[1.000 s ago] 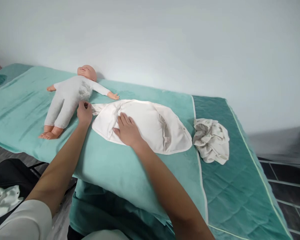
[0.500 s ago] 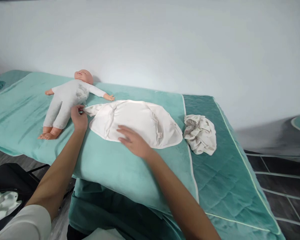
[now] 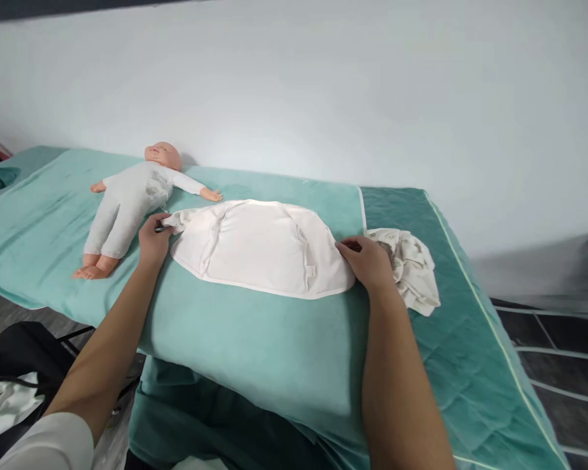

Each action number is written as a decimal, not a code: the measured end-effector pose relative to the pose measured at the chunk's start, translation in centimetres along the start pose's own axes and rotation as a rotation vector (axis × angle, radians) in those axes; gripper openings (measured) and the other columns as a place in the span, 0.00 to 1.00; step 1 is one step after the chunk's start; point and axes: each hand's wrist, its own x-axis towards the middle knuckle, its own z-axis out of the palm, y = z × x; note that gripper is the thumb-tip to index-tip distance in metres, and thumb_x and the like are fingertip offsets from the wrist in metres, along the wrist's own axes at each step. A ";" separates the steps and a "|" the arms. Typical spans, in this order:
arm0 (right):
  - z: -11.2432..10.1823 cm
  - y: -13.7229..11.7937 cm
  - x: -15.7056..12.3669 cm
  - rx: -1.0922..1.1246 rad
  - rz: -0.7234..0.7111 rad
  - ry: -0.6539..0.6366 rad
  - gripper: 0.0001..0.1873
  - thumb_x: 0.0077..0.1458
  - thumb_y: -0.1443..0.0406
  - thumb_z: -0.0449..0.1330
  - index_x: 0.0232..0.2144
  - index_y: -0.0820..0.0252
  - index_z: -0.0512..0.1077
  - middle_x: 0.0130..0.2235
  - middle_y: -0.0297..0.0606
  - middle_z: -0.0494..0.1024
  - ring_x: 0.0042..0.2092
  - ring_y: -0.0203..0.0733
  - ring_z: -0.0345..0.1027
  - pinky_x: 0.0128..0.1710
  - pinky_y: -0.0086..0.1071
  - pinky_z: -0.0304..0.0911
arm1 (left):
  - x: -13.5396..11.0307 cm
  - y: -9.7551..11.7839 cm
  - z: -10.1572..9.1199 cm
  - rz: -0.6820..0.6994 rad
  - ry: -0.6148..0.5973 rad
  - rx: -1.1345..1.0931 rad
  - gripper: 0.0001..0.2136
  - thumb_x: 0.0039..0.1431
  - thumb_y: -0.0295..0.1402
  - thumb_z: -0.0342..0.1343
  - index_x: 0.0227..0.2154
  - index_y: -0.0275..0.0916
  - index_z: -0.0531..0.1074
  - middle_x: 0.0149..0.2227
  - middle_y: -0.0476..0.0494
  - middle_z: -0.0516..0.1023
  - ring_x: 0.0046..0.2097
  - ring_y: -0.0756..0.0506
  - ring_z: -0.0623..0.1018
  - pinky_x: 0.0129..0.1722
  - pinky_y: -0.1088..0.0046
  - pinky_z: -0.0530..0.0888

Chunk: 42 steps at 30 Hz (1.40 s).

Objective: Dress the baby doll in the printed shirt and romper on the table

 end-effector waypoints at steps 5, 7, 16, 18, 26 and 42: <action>-1.0 -0.5 -0.7 -0.079 -0.008 -0.194 0.20 0.53 0.46 0.63 0.29 0.56 0.76 0.32 0.38 0.80 0.35 0.46 0.72 0.37 0.39 0.61 | 0.9 -0.2 0.0 0.152 0.168 0.062 0.14 0.51 0.18 0.49 0.32 0.38 0.78 0.38 0.45 0.80 0.46 0.44 0.78 0.52 0.64 0.73; -1.0 -0.4 -0.9 -0.065 0.006 -0.131 0.18 0.54 0.48 0.62 0.28 0.57 0.76 0.29 0.37 0.78 0.34 0.45 0.70 0.36 0.38 0.60 | 1.0 -0.1 0.0 0.179 0.203 0.071 0.16 0.51 0.15 0.46 0.33 0.38 0.76 0.42 0.44 0.81 0.51 0.44 0.77 0.56 0.63 0.72; 0.6 1.4 1.9 0.444 0.095 0.517 0.11 0.54 0.55 0.63 0.29 0.56 0.72 0.28 0.36 0.73 0.29 0.38 0.62 0.31 0.36 0.59 | 0.4 0.3 0.9 0.248 -0.071 0.269 0.14 0.63 0.27 0.51 0.46 0.40 0.78 0.50 0.41 0.82 0.54 0.41 0.79 0.57 0.61 0.73; 0.6 1.8 2.7 0.420 0.059 0.596 0.10 0.56 0.57 0.61 0.32 0.57 0.74 0.32 0.40 0.76 0.31 0.40 0.66 0.34 0.38 0.63 | 0.5 0.2 1.2 0.222 -0.174 0.355 0.13 0.65 0.31 0.51 0.46 0.42 0.80 0.49 0.41 0.83 0.52 0.40 0.80 0.55 0.60 0.73; 0.9 1.5 0.8 -0.003 -0.132 0.523 0.18 0.54 0.65 0.61 0.47 0.65 0.75 0.53 0.59 0.76 0.59 0.60 0.67 0.63 0.54 0.60 | 0.4 0.4 1.8 0.196 -0.223 0.527 0.13 0.67 0.34 0.51 0.47 0.46 0.79 0.59 0.39 0.79 0.63 0.36 0.73 0.66 0.49 0.63; 4.7 0.1 -0.4 -0.097 -0.412 0.102 0.27 0.64 0.56 0.53 0.58 0.67 0.72 0.64 0.59 0.71 0.67 0.59 0.63 0.67 0.57 0.58 | 0.8 0.2 0.4 0.039 0.060 0.214 0.09 0.57 0.31 0.58 0.39 0.40 0.80 0.40 0.41 0.80 0.43 0.43 0.78 0.53 0.61 0.75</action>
